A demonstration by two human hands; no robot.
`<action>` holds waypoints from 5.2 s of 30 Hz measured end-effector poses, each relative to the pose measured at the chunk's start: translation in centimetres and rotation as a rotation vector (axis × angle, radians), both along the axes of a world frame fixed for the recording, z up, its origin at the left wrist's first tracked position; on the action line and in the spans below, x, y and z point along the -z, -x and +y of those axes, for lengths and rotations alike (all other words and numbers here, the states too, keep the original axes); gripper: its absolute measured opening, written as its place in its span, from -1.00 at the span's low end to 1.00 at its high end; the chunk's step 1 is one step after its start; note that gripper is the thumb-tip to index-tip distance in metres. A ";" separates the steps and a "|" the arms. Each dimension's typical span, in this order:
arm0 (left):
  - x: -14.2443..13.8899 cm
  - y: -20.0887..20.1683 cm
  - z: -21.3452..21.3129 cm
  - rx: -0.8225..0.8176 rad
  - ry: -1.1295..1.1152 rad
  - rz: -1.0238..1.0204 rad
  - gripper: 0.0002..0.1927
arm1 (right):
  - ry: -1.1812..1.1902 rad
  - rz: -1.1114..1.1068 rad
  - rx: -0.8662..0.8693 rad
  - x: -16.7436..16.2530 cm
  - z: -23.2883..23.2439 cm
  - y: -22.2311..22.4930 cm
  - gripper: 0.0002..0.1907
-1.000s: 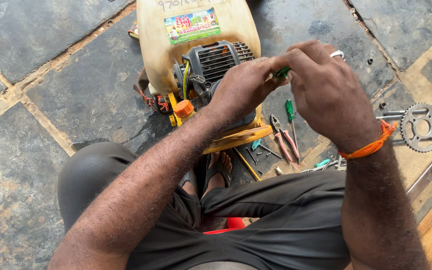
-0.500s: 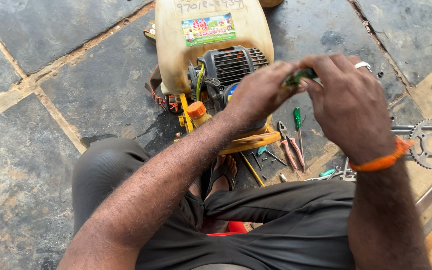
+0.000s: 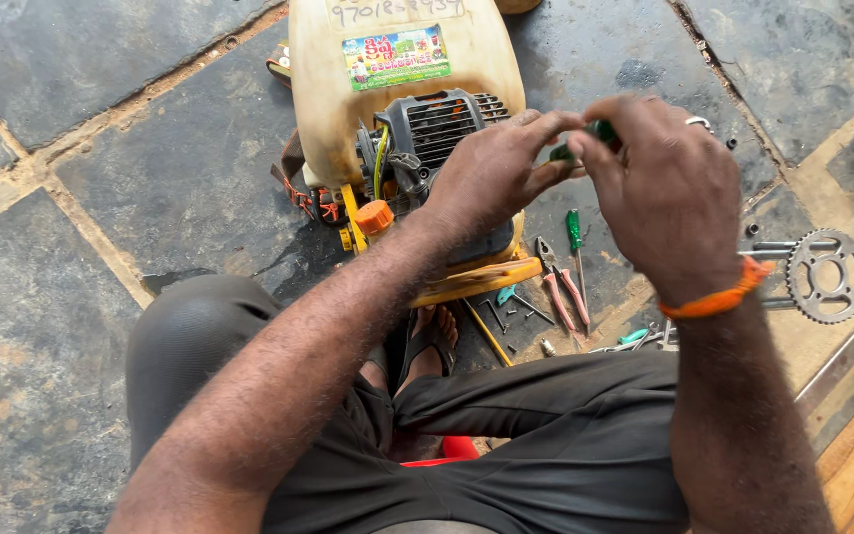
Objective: The person sits on the floor repairing a brush cutter engine. They unscrew fasteners with a screwdriver, pry at the engine cover, remove the black fan cover and set it aside, then continue loosening parts on the engine crankcase with a screwdriver and pliers.
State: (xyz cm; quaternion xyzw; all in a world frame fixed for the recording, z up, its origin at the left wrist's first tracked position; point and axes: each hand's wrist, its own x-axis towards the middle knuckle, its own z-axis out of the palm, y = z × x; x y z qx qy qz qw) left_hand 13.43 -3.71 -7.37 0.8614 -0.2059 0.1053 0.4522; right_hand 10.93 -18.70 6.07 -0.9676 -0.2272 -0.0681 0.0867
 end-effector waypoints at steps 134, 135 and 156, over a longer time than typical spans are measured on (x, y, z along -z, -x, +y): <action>-2.7 -0.9 -0.4 -0.092 0.212 -0.160 -0.22 | -0.819 0.236 0.099 16.5 -2.6 -1.8 -0.74; -2.8 -0.9 -0.4 -0.092 0.212 -0.155 -0.19 | -0.794 0.256 0.107 16.2 -2.6 -1.9 -0.76; -2.3 -1.8 1.2 -0.173 0.083 0.152 -0.56 | -1.053 0.684 0.537 22.8 -4.0 -3.8 -0.81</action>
